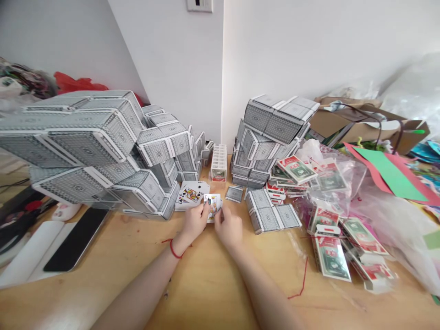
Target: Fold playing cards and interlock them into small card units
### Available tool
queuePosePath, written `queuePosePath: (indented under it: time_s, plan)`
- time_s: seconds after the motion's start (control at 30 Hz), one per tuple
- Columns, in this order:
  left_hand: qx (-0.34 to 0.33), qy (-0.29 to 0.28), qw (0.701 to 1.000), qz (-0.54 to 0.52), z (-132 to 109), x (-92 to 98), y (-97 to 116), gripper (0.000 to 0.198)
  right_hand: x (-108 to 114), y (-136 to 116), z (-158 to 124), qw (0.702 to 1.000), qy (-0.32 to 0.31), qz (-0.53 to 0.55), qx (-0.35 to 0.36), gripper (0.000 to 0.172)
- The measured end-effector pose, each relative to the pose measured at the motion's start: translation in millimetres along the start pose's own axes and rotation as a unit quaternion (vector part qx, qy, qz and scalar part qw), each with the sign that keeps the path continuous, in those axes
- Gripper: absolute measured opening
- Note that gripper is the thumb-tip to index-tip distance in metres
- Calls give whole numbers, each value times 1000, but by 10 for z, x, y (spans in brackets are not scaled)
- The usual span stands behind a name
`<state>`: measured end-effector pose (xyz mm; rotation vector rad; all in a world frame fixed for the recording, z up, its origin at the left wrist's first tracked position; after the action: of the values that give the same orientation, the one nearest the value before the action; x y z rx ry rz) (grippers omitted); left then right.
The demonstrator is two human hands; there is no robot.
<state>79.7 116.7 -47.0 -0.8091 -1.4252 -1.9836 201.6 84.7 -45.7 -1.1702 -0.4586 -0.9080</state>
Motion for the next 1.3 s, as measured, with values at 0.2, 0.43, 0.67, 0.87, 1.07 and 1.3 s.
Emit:
queuePosePath:
  time_s: [0.2, 0.43, 0.67, 0.87, 1.07, 1.3]
  plan:
    - [1, -20, 1000, -5, 13, 11, 9, 44, 23, 97, 93, 953, -33, 286, -96, 25]
    - [-63, -47, 996, 44, -34, 5, 69, 44, 9, 130, 108, 924, -25, 354, -142, 26]
    - [-73, -59, 995, 38, -58, 13, 110, 44, 92, 94, 46, 975, 51, 186, -113, 24]
    - [-11, -4, 1000, -13, -32, 43, 20, 42, 6, 140, 157, 881, -137, 430, -143, 29]
    - [-10, 11, 1000, 4, -30, 36, 7, 41, -9, 154, 150, 904, -127, 392, -116, 25]
    - [-68, -3, 997, 29, -62, 25, 56, 39, 9, 45, 26, 991, -8, 110, -71, 20]
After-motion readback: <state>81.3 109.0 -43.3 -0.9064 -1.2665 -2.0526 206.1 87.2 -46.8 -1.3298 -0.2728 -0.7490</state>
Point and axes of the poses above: each hand's wrist, its own z-axis towards the middle knuckle, its own x-axis out of the back of the hand, y = z × x, the point moved 3 cm from there along z, towards the middle knuckle
